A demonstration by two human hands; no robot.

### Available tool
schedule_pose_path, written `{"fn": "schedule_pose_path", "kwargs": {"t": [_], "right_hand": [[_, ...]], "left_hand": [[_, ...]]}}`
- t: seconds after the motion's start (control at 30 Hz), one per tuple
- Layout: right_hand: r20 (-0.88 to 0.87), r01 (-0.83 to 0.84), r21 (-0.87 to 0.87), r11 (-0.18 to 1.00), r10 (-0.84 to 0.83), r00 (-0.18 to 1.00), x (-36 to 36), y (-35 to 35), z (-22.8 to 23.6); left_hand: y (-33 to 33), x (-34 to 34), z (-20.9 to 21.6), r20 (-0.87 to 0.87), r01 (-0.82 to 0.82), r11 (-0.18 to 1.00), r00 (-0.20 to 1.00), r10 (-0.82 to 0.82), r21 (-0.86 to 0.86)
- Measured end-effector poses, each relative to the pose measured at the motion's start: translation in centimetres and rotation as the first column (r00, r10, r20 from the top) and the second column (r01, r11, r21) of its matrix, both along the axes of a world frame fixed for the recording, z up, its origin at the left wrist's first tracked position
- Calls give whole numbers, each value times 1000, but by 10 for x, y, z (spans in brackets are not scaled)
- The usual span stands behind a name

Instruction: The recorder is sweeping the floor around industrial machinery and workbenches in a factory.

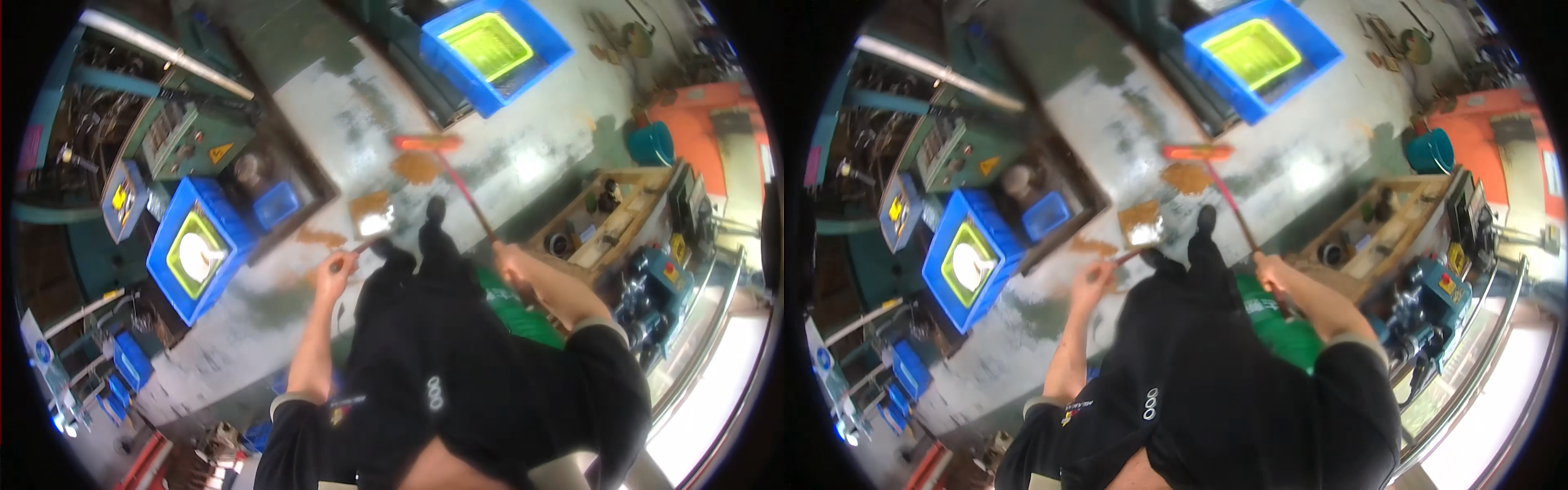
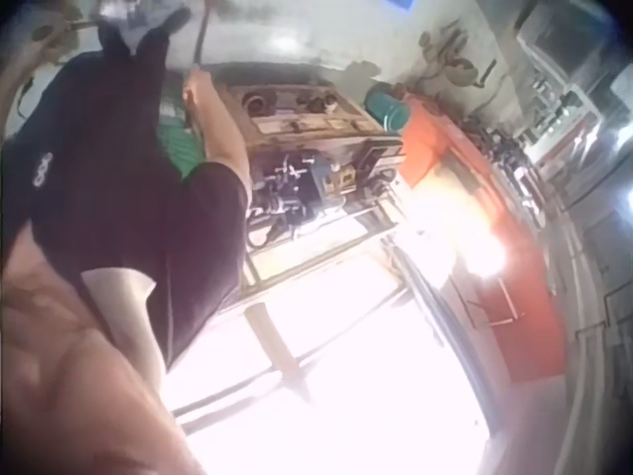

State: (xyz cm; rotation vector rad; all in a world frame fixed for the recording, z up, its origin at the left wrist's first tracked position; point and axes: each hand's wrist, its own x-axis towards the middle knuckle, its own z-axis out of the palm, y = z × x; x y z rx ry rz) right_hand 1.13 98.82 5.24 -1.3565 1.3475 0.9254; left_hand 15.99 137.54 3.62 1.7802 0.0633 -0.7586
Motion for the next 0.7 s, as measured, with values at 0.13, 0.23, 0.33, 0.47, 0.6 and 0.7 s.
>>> {"fn": "schedule_pose_path", "kwargs": {"t": [0.13, 0.23, 0.33, 0.47, 0.6, 0.7], "right_hand": [[-40, 214, 252, 944, -211, 977, -37, 4, -14], [55, -223, -92, 971, 228, 972, -64, 17, 36], [-85, -409, -361, 838, 407, 909, -104, 6, 29], [-100, -381, -374, 846, 371, 923, -126, -16, 14], [-70, -51, -440, 897, 22, 997, -87, -45, 23], [189, 365, -417, 833, -313, 931, -78, -94, -25]], "left_hand": [[13, 8, -14, 47, 115, 986, 992, -121, 122], [18, 7, -22, -4, 100, 990, 995, -100, 103], [4, 20, -11, 48, 198, 964, 977, -210, 177], [-11, 25, -17, 117, 236, 967, 962, -247, 97], [-43, 29, -7, 70, 229, 967, 969, -237, 110], [-81, 31, -3, 61, 230, 970, 970, -235, 85]]}}
